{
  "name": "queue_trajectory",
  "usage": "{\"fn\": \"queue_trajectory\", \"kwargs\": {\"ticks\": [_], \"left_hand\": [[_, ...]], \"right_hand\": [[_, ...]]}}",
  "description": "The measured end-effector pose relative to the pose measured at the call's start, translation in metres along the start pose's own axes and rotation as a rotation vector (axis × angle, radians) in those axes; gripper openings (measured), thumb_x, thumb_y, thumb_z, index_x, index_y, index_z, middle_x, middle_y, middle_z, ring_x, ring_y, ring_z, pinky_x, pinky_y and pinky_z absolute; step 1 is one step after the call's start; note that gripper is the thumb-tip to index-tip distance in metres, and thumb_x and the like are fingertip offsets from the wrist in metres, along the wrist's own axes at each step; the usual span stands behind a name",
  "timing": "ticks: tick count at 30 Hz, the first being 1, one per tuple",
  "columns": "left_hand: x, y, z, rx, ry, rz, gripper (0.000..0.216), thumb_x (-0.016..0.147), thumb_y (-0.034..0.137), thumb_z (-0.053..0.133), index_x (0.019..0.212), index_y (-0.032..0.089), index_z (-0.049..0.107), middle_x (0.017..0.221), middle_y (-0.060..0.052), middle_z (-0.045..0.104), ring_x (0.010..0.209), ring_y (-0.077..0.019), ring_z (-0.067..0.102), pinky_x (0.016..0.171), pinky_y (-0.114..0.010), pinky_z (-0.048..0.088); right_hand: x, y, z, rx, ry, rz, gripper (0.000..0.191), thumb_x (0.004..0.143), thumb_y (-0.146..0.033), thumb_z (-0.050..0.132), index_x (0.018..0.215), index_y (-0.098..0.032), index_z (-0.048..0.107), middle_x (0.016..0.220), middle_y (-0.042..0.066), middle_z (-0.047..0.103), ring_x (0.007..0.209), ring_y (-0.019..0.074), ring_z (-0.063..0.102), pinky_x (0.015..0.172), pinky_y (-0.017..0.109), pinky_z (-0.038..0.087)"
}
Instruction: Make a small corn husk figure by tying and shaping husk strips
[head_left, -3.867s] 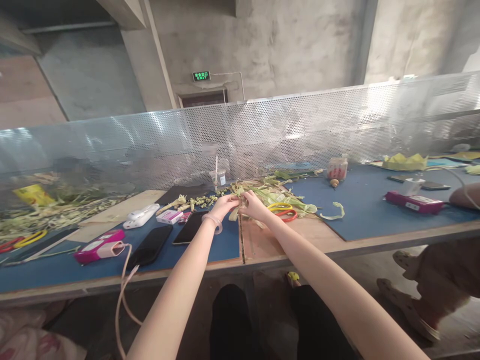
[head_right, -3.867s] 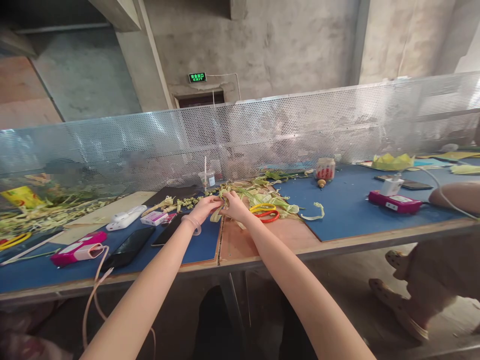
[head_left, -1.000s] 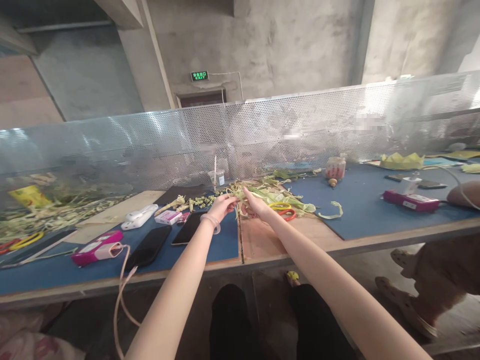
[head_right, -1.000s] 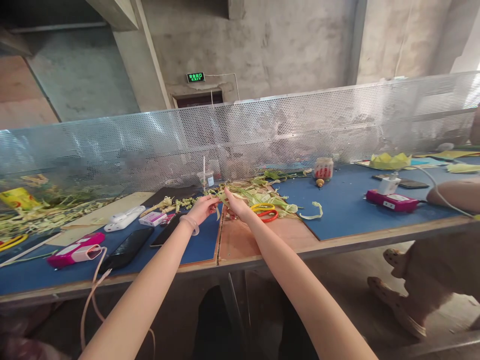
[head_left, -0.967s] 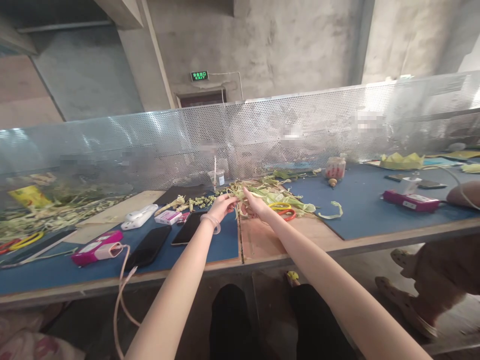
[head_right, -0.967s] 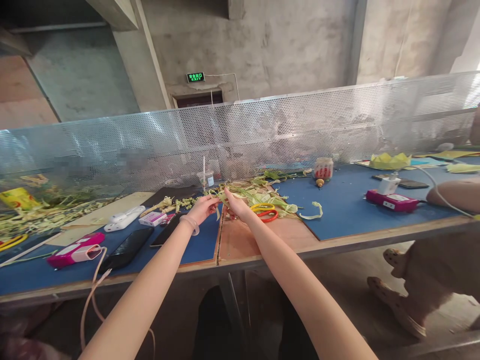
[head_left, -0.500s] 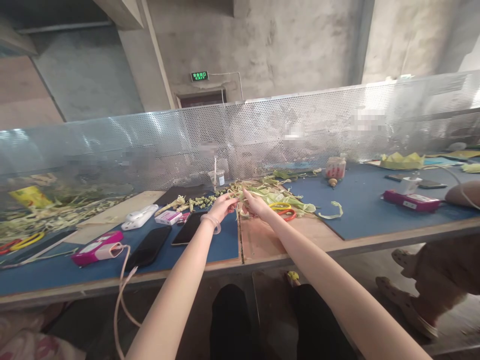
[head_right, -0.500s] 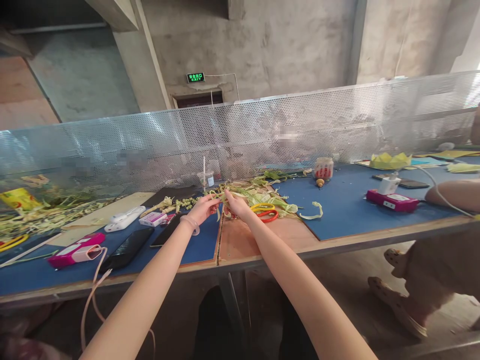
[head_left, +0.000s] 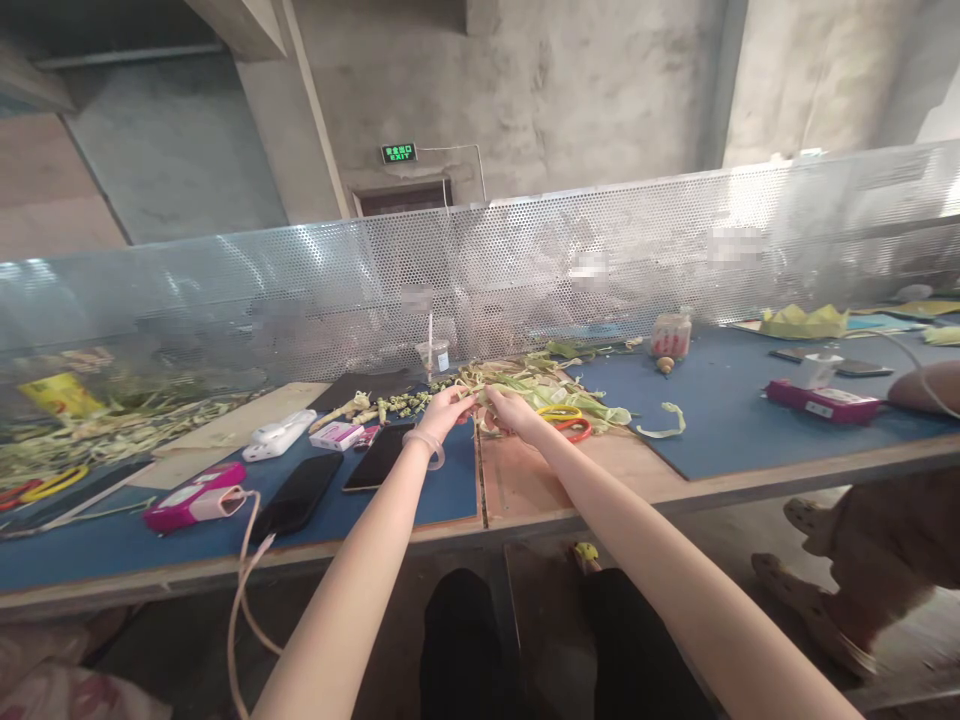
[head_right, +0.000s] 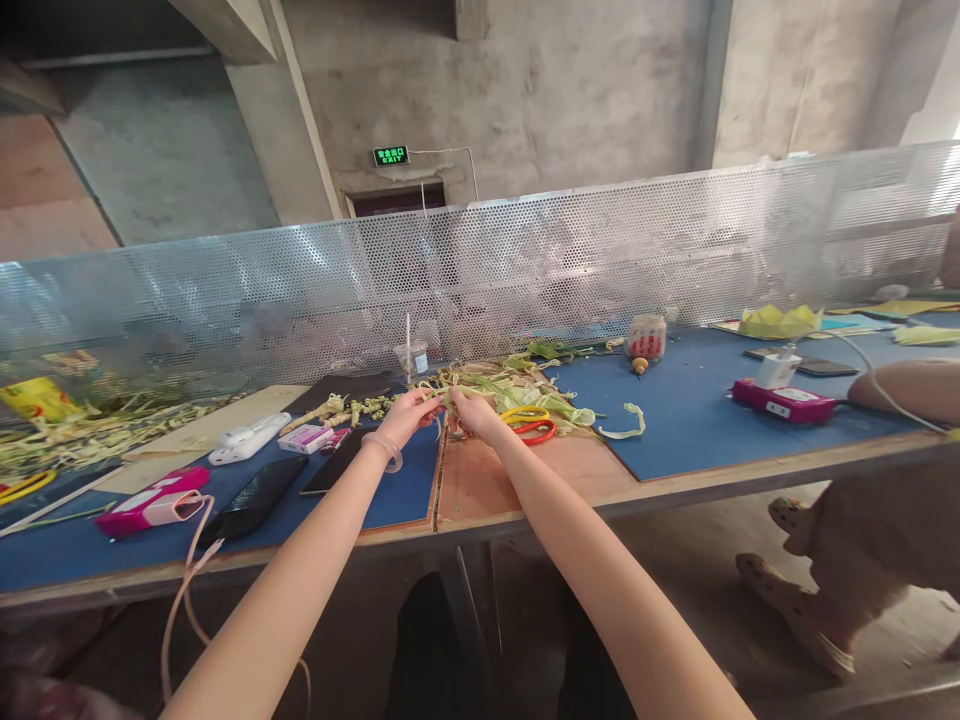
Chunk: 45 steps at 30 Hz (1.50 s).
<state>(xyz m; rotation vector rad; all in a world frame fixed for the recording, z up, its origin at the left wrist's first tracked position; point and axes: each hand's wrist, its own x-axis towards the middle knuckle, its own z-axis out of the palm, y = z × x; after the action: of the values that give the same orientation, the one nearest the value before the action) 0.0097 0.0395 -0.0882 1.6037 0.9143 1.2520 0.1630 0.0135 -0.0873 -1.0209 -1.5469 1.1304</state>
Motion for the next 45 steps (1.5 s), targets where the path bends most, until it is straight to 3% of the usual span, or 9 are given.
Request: {"fn": "queue_trajectory", "kwargs": {"ticks": [6, 13, 20, 23, 27, 33, 38, 42, 45], "left_hand": [[0.002, -0.003, 0.000, 0.008, 0.016, 0.045, 0.027, 0.066, 0.028, 0.070, 0.087, 0.014, 0.061, 0.064, 0.000, 0.061, 0.049, -0.0068, 0.047, 0.045, -0.018, 0.034], [0.003, -0.003, -0.001, 0.005, 0.032, 0.048, 0.025, 0.064, 0.028, 0.071, 0.084, 0.014, 0.063, 0.057, 0.003, 0.056, 0.049, -0.0078, 0.050, 0.046, -0.019, 0.035], [0.002, -0.002, -0.005, -0.027, 0.166, -0.027, 0.025, 0.060, 0.028, 0.074, 0.078, 0.013, 0.063, 0.060, 0.000, 0.060, 0.052, -0.0085, 0.053, 0.048, -0.019, 0.037], [0.002, -0.001, -0.006, -0.056, 0.221, -0.058, 0.024, 0.057, 0.028, 0.074, 0.073, 0.014, 0.062, 0.058, 0.001, 0.059, 0.052, -0.0083, 0.053, 0.048, -0.019, 0.036], [0.000, 0.000, -0.006, -0.082, 0.244, -0.064, 0.023, 0.056, 0.025, 0.074, 0.072, 0.014, 0.061, 0.058, 0.001, 0.059, 0.052, -0.0085, 0.054, 0.048, -0.019, 0.037], [0.001, -0.002, -0.005, -0.020, 0.235, -0.079, 0.026, 0.058, 0.024, 0.073, 0.079, 0.015, 0.060, 0.061, 0.000, 0.062, 0.054, -0.0105, 0.056, 0.049, -0.020, 0.037], [0.003, -0.002, -0.006, 0.028, 0.212, -0.074, 0.026, 0.060, 0.025, 0.072, 0.081, 0.015, 0.060, 0.062, -0.001, 0.063, 0.054, -0.0103, 0.056, 0.048, -0.020, 0.037], [0.001, 0.001, -0.003, 0.085, 0.144, -0.072, 0.025, 0.058, 0.026, 0.073, 0.078, 0.014, 0.062, 0.064, -0.003, 0.065, 0.052, -0.0097, 0.054, 0.047, -0.019, 0.035], [-0.001, 0.004, -0.001, 0.095, 0.060, -0.044, 0.023, 0.059, 0.027, 0.072, 0.076, 0.013, 0.064, 0.067, -0.004, 0.067, 0.051, -0.0091, 0.052, 0.045, -0.019, 0.033]], "right_hand": [[0.000, 0.000, 0.000, -0.016, -0.001, 0.006, 0.038, 0.091, -0.038, 0.030, 0.083, -0.015, 0.059, 0.038, -0.005, 0.049, 0.027, 0.0060, 0.029, 0.030, 0.017, 0.029], [0.003, 0.006, -0.001, -0.080, -0.047, -0.017, 0.041, 0.089, -0.044, 0.036, 0.074, -0.015, 0.060, 0.039, -0.003, 0.050, 0.027, 0.0059, 0.031, 0.028, 0.018, 0.026], [0.003, 0.005, -0.002, -0.146, -0.009, -0.115, 0.023, 0.081, -0.034, 0.056, 0.068, -0.016, 0.057, 0.043, -0.005, 0.052, 0.025, 0.0052, 0.037, 0.027, 0.018, 0.027], [0.001, 0.004, -0.001, -0.071, 0.038, -0.149, 0.011, 0.077, -0.024, 0.060, 0.074, -0.017, 0.052, 0.045, -0.008, 0.053, 0.025, 0.0048, 0.038, 0.026, 0.017, 0.028], [-0.001, 0.002, 0.000, 0.011, -0.080, -0.188, 0.006, 0.077, -0.022, 0.057, 0.081, -0.016, 0.056, 0.055, -0.004, 0.063, 0.027, 0.0054, 0.042, 0.029, 0.017, 0.036], [-0.003, -0.003, -0.004, 0.182, -0.104, -0.153, 0.024, 0.076, -0.014, 0.043, 0.087, -0.011, 0.064, 0.074, 0.004, 0.070, 0.042, 0.0083, 0.057, 0.044, 0.020, 0.050], [-0.003, -0.004, -0.006, 0.202, -0.121, -0.201, 0.021, 0.073, -0.019, 0.057, 0.091, -0.012, 0.065, 0.067, 0.003, 0.066, 0.052, 0.0112, 0.061, 0.046, 0.020, 0.049], [-0.002, -0.004, -0.006, 0.120, 0.041, -0.265, 0.023, 0.073, -0.034, 0.061, 0.079, -0.012, 0.067, 0.059, 0.001, 0.061, 0.045, 0.0087, 0.051, 0.042, 0.020, 0.042], [0.002, -0.003, -0.009, 0.031, 0.233, -0.368, 0.023, 0.067, -0.035, 0.066, 0.072, -0.013, 0.069, 0.066, 0.001, 0.061, 0.059, 0.0104, 0.053, 0.055, 0.021, 0.043]]}}
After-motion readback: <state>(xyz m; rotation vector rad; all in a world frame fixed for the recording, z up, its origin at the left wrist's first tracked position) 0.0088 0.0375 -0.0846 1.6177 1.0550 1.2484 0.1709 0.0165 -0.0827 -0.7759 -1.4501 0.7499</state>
